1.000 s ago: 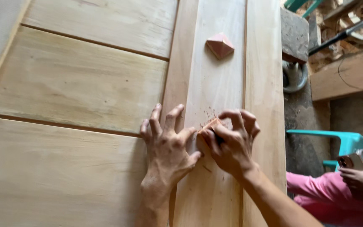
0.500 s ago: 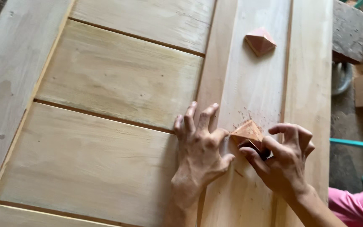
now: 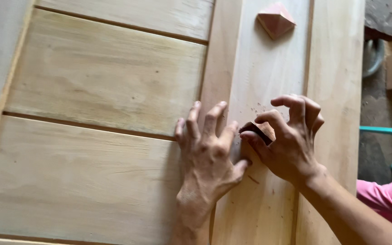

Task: The person sands the surface of a wooden board and several small pyramid-shaped wooden blocks attached to it using a piece of sandpaper. The person repeatedly rubs the sandpaper over the blocks and the flat board surface to smooth the wood.

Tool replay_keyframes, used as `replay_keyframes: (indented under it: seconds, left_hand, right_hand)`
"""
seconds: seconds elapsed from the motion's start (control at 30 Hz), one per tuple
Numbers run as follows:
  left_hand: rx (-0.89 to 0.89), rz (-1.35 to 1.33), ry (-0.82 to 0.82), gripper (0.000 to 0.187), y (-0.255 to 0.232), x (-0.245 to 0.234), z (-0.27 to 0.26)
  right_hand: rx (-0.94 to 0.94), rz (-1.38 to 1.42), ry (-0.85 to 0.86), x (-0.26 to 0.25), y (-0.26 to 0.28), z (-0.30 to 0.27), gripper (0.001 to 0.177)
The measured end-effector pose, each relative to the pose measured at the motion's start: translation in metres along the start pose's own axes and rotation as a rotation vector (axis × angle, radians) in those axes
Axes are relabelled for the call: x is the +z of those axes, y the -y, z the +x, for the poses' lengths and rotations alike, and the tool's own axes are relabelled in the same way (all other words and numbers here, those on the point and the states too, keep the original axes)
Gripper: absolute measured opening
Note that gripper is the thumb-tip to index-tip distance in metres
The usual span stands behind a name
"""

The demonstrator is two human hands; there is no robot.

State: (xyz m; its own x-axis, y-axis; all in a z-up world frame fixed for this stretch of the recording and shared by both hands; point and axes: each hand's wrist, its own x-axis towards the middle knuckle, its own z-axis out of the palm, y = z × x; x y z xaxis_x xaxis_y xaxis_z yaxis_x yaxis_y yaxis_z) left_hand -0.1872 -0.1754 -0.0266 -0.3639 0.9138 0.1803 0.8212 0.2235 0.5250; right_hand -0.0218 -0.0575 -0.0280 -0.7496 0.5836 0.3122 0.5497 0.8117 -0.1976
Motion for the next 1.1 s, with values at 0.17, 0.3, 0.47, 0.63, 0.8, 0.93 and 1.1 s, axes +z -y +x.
replay_keyframes:
  seconds: [0.17,0.3,0.47,0.63,0.8,0.93,1.1]
  left_hand:
    - [-0.019,0.015,0.033,0.071,-0.005,-0.004,-0.004]
    - [-0.004,-0.003,0.010,0.072,-0.005,-0.005,-0.002]
    - [-0.030,-0.015,0.030,0.068,-0.008,-0.009,0.003]
    - [-0.037,-0.011,0.025,0.067,-0.010,-0.009,-0.004]
    - [-0.032,-0.016,0.038,0.063,-0.006,-0.007,0.001]
    - [-0.018,-0.018,-0.017,0.063,-0.007,-0.004,-0.006]
    - [-0.024,-0.026,0.006,0.065,-0.005,-0.007,0.001]
  right_hand:
    - [-0.048,-0.054,0.052,-0.006,0.007,-0.011,0.055]
    - [-0.068,-0.148,0.079,0.002,0.006,-0.001,0.049]
    - [-0.106,-0.087,0.097,-0.016,0.016,-0.009,0.049]
    - [-0.098,-0.129,0.098,-0.004,0.008,0.004,0.050]
    - [-0.139,-0.148,0.101,-0.014,0.013,-0.001,0.051]
    - [-0.107,-0.189,0.127,0.001,0.007,0.017,0.051]
    - [-0.149,-0.204,0.124,-0.018,0.005,0.006,0.068]
